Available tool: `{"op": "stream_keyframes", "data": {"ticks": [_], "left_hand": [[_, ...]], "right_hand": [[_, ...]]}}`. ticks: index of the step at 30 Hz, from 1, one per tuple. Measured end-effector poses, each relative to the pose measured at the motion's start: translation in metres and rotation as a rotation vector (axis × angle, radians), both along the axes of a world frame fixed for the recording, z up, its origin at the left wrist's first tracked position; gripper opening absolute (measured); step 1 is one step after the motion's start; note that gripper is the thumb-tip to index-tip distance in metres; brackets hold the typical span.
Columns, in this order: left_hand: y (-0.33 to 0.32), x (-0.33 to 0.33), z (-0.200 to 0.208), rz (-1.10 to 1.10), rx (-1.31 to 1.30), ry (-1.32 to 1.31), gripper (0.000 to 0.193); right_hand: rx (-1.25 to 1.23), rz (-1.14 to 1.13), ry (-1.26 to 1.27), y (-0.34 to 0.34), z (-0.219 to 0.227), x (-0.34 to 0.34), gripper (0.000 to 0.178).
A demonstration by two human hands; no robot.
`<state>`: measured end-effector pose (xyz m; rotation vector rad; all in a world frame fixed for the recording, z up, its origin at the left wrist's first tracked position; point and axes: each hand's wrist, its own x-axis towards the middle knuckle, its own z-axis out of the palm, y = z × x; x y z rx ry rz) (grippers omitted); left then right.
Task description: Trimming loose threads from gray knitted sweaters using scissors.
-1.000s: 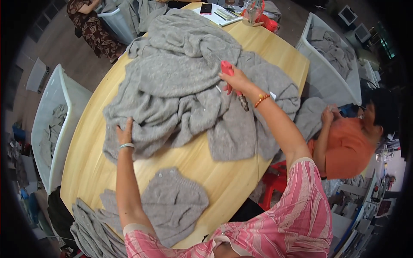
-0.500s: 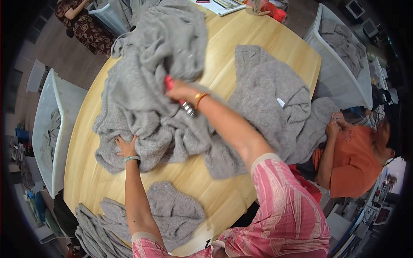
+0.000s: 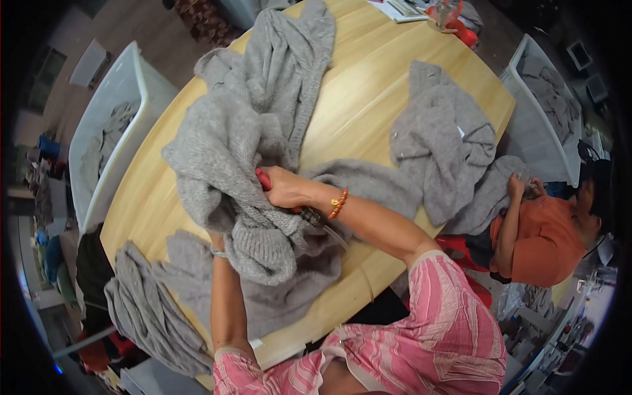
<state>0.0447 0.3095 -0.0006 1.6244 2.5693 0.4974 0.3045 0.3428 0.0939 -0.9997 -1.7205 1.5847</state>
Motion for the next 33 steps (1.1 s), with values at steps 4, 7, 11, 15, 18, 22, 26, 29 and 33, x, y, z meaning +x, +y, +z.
{"op": "stream_keyframes", "data": {"ticks": [4,7,11,15,18,22,26,29,33], "left_hand": [[-0.149,-0.117,0.034,0.044,-0.027,0.027,0.06],[-0.248,-0.182,0.061,0.08,-0.051,0.047,0.053],[-0.318,-0.214,0.074,0.122,-0.068,0.065,0.045],[-0.364,-0.234,0.106,0.029,0.075,0.053,0.04],[-0.31,-0.182,0.165,-0.216,0.344,0.089,0.037],[-0.235,-0.141,0.162,-0.566,0.271,-0.154,0.033],[-0.154,-0.099,0.111,-0.752,0.217,-0.097,0.041],[-0.124,-0.088,0.063,-0.823,0.155,0.185,0.036],[-0.121,-0.095,0.034,-0.735,-0.355,0.255,0.026]], "right_hand": [[0.106,0.115,-0.078,-0.09,0.076,-0.051,0.035],[0.189,0.365,-0.217,-0.156,0.096,-0.083,0.033],[0.223,0.433,-0.534,-0.231,0.047,-0.105,0.042],[0.088,0.356,-0.597,-0.272,0.027,-0.07,0.041],[0.086,0.215,-0.596,-0.291,0.018,-0.042,0.037],[0.184,-0.118,-0.48,-0.302,0.004,-0.036,0.039],[0.113,-0.186,-0.405,-0.283,-0.011,-0.061,0.041],[0.122,-0.128,-0.353,-0.268,-0.029,-0.097,0.043],[-0.028,-0.103,-0.39,-0.274,-0.049,-0.104,0.043]]}}
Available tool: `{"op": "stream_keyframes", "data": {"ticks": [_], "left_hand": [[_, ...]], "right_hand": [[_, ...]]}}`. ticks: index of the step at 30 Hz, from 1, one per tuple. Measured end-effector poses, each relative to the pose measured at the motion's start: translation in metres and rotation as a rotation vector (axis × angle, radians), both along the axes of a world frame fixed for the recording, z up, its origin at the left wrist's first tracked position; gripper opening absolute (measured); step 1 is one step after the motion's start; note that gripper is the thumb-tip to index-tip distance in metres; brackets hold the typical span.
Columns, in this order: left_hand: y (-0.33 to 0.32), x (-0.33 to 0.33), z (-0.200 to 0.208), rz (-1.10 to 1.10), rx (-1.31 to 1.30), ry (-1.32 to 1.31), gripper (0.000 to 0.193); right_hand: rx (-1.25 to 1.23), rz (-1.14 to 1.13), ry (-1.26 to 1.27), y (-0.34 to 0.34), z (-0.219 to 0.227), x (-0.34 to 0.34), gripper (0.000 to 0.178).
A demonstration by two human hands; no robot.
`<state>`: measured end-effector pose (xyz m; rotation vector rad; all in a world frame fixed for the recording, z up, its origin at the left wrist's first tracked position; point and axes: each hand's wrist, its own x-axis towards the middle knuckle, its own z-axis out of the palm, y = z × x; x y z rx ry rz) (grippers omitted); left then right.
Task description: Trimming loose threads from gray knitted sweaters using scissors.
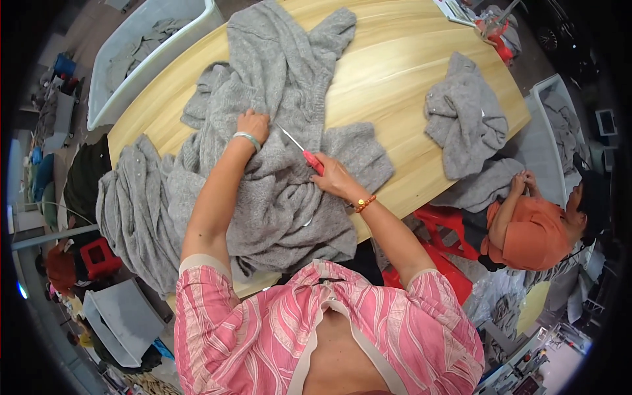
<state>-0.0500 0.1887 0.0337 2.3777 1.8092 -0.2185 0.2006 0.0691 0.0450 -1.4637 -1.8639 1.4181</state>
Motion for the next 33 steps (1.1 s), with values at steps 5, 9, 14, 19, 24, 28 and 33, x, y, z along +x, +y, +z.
{"op": "stream_keyframes", "data": {"ticks": [5,9,14,19,24,28,33], "left_hand": [[-0.014,-0.026,0.069,0.153,0.203,-0.271,0.03],[-0.042,-0.117,0.151,0.358,0.553,-0.712,0.035],[-0.118,-0.223,0.263,0.514,0.86,-0.903,0.026],[-0.179,-0.276,0.253,0.604,0.891,-0.463,0.033],[-0.205,-0.335,0.146,0.61,0.751,0.083,0.022],[-0.197,-0.181,0.13,0.329,0.571,-0.304,0.025],[-0.229,-0.024,0.114,-0.055,0.295,-0.608,0.033]], "right_hand": [[0.025,-0.005,0.079,0.009,0.018,0.019,0.039],[-0.168,0.035,0.463,-0.004,0.095,0.04,0.063],[-0.127,0.187,0.343,-0.055,0.171,0.058,0.039],[-0.198,0.302,0.269,-0.099,0.149,0.057,0.031],[-0.157,0.219,0.048,-0.111,0.096,0.071,0.036],[-0.197,0.161,-0.042,-0.112,0.087,0.08,0.035],[0.087,0.173,-0.079,-0.123,0.082,0.08,0.031]]}}
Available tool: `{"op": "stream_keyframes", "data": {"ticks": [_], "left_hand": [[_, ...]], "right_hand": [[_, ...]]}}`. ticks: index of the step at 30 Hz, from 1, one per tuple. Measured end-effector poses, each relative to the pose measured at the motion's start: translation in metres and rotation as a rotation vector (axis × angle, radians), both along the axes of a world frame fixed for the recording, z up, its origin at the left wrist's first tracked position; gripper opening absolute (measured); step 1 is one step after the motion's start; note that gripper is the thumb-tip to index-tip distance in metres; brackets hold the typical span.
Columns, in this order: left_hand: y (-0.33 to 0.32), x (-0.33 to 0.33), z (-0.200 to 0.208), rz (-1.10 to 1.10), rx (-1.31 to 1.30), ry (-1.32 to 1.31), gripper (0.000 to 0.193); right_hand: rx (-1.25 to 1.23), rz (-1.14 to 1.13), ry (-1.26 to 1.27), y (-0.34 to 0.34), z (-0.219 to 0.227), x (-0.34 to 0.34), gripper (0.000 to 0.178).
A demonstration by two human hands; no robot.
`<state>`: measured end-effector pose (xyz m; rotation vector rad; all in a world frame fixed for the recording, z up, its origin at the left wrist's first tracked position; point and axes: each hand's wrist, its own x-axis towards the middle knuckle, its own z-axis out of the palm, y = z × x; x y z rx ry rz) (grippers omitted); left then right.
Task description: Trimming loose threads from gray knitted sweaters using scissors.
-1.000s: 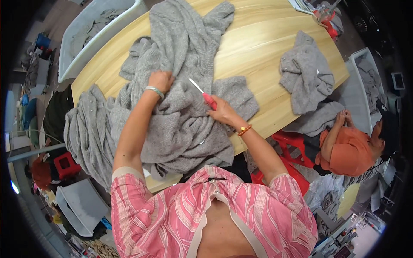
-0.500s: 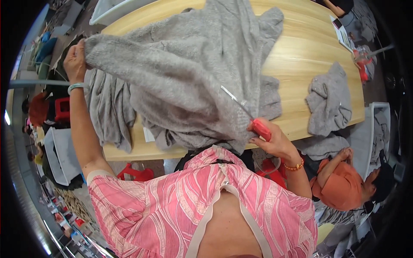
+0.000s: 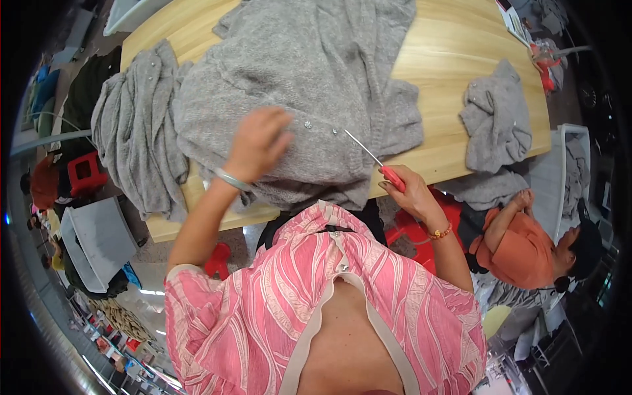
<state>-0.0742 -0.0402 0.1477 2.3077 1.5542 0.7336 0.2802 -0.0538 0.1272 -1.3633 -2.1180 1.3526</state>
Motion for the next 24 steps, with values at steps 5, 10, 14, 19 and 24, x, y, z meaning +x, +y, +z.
{"op": "stream_keyframes", "data": {"ticks": [5,10,14,19,24], "left_hand": [[-0.017,0.04,-0.071,-0.044,-0.143,0.361,0.056],[-0.013,0.04,-0.094,-0.075,-0.134,0.409,0.057],[-0.013,0.041,-0.094,-0.09,-0.18,0.403,0.055],[-0.023,0.061,-0.099,-0.011,-0.173,0.291,0.055],[-0.005,0.117,-0.113,-0.032,-0.189,0.152,0.051]], "right_hand": [[0.057,-0.011,-0.149,-0.003,0.023,-0.015,0.032],[0.025,0.085,-0.34,-0.003,0.036,-0.043,0.031],[0.063,0.156,-0.301,0.015,0.029,-0.076,0.026],[0.05,0.266,-0.359,0.022,0.029,-0.043,0.024],[0.035,0.24,-0.445,0.018,0.036,0.007,0.023]]}}
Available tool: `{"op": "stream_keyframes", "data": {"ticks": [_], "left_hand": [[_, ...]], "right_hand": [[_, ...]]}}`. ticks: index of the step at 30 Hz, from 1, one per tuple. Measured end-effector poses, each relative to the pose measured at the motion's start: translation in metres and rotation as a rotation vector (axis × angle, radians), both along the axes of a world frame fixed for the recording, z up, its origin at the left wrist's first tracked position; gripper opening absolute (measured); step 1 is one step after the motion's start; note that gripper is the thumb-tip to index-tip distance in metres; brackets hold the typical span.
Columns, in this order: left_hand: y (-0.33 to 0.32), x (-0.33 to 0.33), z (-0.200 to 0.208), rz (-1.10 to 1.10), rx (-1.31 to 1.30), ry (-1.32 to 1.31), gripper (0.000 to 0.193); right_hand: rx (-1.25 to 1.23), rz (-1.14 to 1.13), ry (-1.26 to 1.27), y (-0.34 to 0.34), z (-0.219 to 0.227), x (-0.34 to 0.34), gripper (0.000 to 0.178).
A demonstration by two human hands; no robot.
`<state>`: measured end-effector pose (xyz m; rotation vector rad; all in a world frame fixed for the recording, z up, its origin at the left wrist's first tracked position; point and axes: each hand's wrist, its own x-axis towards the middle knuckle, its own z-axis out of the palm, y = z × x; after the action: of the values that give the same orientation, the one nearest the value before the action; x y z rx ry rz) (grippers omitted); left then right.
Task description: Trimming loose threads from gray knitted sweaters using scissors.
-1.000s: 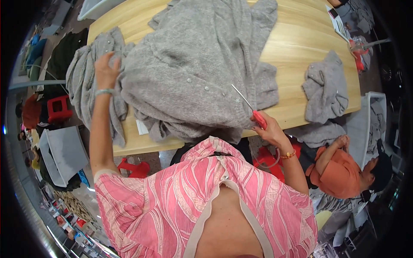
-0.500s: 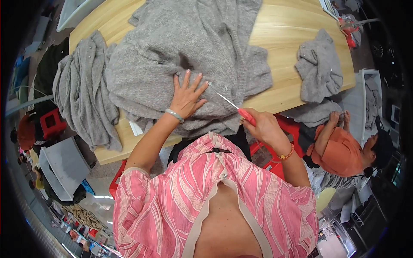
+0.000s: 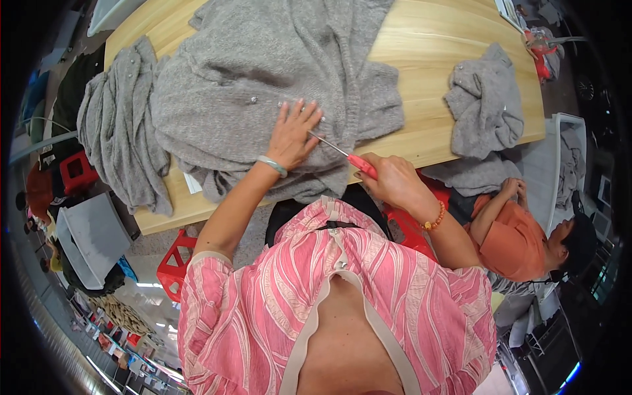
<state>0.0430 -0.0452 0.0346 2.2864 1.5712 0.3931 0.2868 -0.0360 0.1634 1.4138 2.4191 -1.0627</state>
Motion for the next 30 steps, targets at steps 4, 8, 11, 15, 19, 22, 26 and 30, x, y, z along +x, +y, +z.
{"op": "stream_keyframes", "data": {"ticks": [4,8,11,15,19,22,26,30], "left_hand": [[0.01,0.03,-0.011,0.008,0.058,0.109,0.045],[0.016,0.039,-0.009,-0.009,0.08,0.123,0.042],[0.024,0.04,-0.01,0.026,0.072,0.025,0.037],[0.057,0.05,-0.004,0.117,0.022,-0.302,0.026],[0.162,0.084,0.011,0.754,-0.491,-1.14,0.036],[0.252,0.08,-0.013,1.139,-0.737,-1.631,0.035],[0.302,0.055,-0.047,1.11,-0.728,-1.589,0.026],[0.267,0.118,0.002,0.693,-0.51,-1.395,0.026]], "right_hand": [[0.013,-0.052,-0.043,0.003,-0.007,0.041,0.027],[-0.035,-0.012,-0.121,0.007,-0.008,0.069,0.03],[-0.073,-0.028,0.042,0.017,-0.007,0.067,0.028],[-0.123,-0.15,0.308,0.033,-0.017,0.09,0.028],[-0.032,-0.266,0.382,0.049,-0.018,0.118,0.029],[-0.001,-0.294,0.364,0.061,-0.017,0.124,0.03],[-0.023,-0.343,0.374,0.077,-0.015,0.133,0.03],[0.047,-0.45,0.356,0.093,-0.013,0.164,0.03]]}}
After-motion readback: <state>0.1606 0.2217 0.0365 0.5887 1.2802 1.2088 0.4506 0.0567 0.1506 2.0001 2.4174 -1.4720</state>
